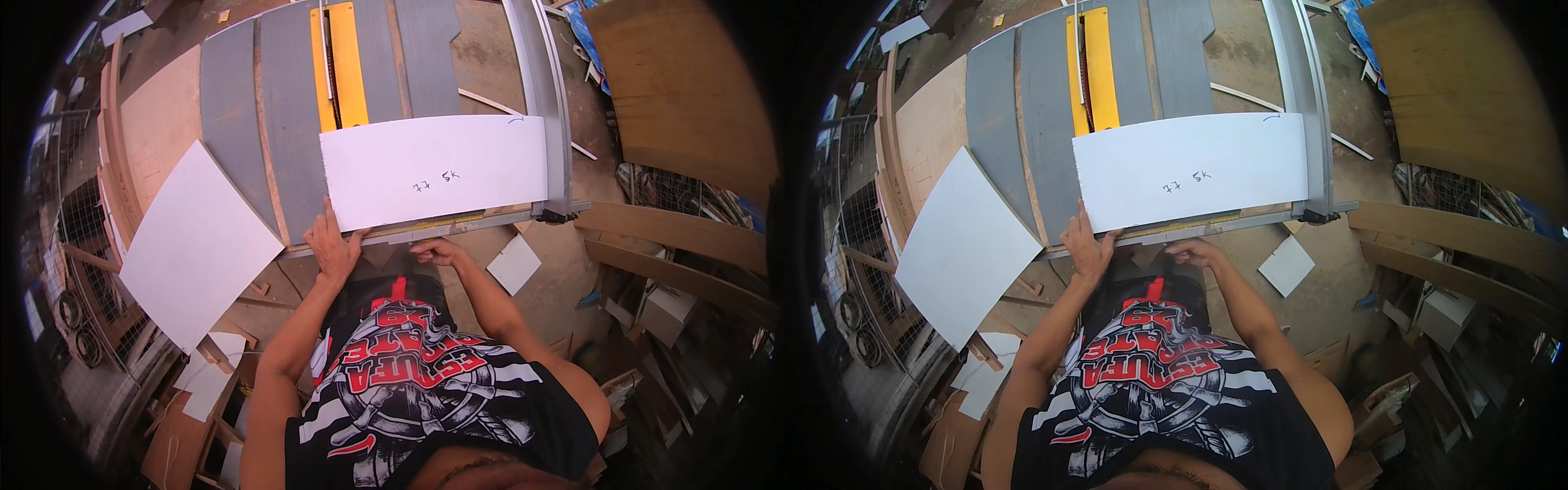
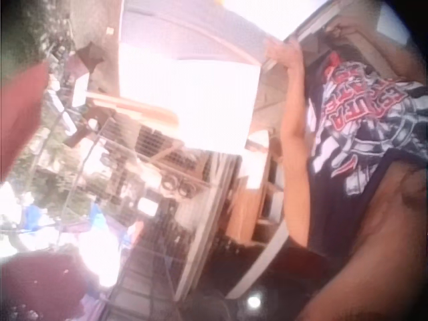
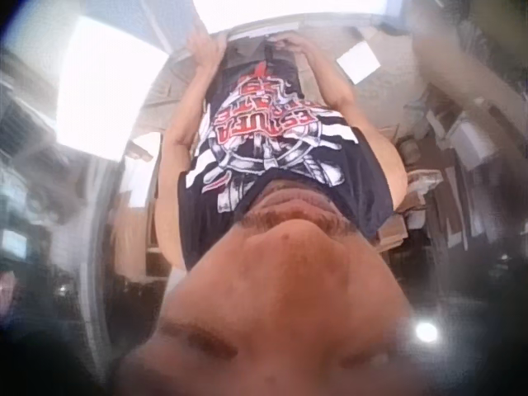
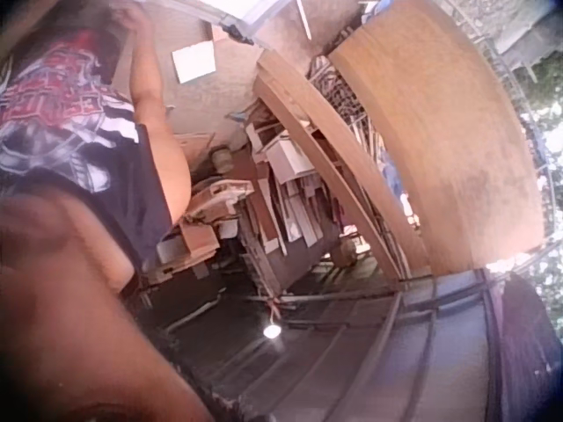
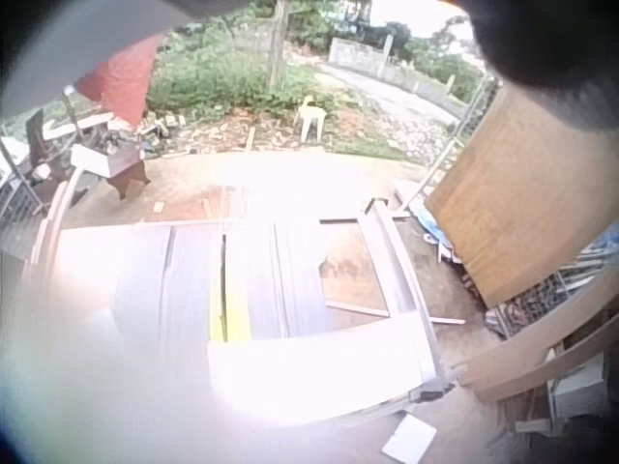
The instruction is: The person picks up white rectangular boards and cuts them using a table saw. They handle the boards one at a time, align them with the saw blade, and push them through to make straight cuts.
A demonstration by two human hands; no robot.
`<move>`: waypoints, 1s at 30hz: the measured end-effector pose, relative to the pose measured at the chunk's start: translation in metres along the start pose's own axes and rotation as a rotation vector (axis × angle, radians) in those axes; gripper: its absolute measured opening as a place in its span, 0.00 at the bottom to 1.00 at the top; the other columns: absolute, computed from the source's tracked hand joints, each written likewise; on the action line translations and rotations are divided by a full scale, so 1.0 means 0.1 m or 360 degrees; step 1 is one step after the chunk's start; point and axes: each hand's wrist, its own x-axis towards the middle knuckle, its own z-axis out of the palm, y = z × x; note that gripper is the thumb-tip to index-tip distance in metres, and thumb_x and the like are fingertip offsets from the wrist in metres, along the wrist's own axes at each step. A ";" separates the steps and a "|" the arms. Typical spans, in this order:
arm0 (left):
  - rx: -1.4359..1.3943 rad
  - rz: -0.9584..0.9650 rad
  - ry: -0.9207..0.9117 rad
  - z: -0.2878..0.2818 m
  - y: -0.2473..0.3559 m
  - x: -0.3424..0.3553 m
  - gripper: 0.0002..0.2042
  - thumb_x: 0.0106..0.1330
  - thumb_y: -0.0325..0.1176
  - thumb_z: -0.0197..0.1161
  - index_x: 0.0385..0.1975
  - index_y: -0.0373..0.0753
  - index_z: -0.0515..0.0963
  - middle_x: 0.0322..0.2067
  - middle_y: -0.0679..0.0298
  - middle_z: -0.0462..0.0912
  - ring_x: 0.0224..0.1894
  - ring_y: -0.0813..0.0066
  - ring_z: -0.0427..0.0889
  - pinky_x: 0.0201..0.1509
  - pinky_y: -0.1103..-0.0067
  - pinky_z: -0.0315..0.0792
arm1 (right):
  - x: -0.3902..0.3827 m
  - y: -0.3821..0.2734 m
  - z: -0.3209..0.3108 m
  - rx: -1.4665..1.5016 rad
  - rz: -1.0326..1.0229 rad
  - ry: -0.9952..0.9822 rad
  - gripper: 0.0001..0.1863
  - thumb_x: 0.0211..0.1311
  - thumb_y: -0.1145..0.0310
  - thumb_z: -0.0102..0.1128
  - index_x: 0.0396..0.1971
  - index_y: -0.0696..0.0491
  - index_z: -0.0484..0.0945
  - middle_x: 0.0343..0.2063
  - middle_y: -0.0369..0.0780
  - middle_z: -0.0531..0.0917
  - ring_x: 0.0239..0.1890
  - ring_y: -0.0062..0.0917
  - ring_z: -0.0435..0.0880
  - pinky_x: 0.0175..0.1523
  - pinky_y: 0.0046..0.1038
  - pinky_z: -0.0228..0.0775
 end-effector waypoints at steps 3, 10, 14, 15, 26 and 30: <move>0.0007 -0.0026 -0.0014 -0.01 -0.02 -0.03 0.47 0.56 0.56 0.68 0.67 0.25 0.60 0.37 0.56 0.72 0.41 0.61 0.71 0.48 0.68 0.58 | -0.18 -0.09 0.44 -0.0443 -0.0188 0.0608 0.11 0.57 0.69 0.68 0.39 0.55 0.80 0.21 0.31 0.75 0.21 0.15 0.69 0.30 0.23 0.63; -0.0037 -0.0048 -0.0049 -0.02 0.01 0.04 0.47 0.55 0.51 0.71 0.68 0.25 0.58 0.38 0.54 0.72 0.41 0.58 0.71 0.48 0.67 0.58 | -0.03 0.01 0.36 -0.0183 -0.0245 0.0443 0.07 0.60 0.71 0.65 0.36 0.57 0.79 0.18 0.30 0.72 0.21 0.14 0.68 0.29 0.20 0.61; -0.0092 -0.0047 -0.0062 0.01 0.07 0.05 0.47 0.55 0.50 0.71 0.68 0.24 0.58 0.37 0.55 0.71 0.40 0.59 0.71 0.47 0.66 0.58 | 0.03 -0.05 0.09 0.0329 0.0134 -0.0508 0.04 0.64 0.73 0.63 0.36 0.57 0.78 0.17 0.28 0.68 0.20 0.13 0.66 0.33 0.19 0.62; -0.0074 -0.0042 -0.0051 0.02 0.07 0.04 0.47 0.55 0.52 0.70 0.68 0.24 0.59 0.36 0.56 0.71 0.40 0.60 0.71 0.47 0.66 0.58 | 0.02 -0.06 0.13 0.0235 0.0148 -0.0259 0.04 0.64 0.73 0.63 0.36 0.56 0.78 0.18 0.28 0.69 0.20 0.13 0.66 0.32 0.19 0.62; -0.0069 -0.0120 -0.0071 0.03 0.06 0.05 0.48 0.54 0.55 0.69 0.67 0.24 0.60 0.36 0.58 0.71 0.40 0.63 0.72 0.45 0.67 0.57 | -0.12 0.00 0.62 -0.0227 -0.0223 0.0629 0.04 0.62 0.74 0.63 0.35 0.54 0.77 0.17 0.28 0.67 0.18 0.13 0.62 0.28 0.19 0.55; -0.0150 -0.0124 -0.0052 0.00 0.12 0.12 0.48 0.55 0.55 0.69 0.67 0.25 0.60 0.35 0.59 0.71 0.38 0.64 0.72 0.43 0.68 0.57 | -0.06 -0.01 0.22 0.0081 0.0067 0.0114 0.05 0.60 0.76 0.62 0.32 0.54 0.75 0.17 0.27 0.64 0.17 0.12 0.58 0.30 0.20 0.52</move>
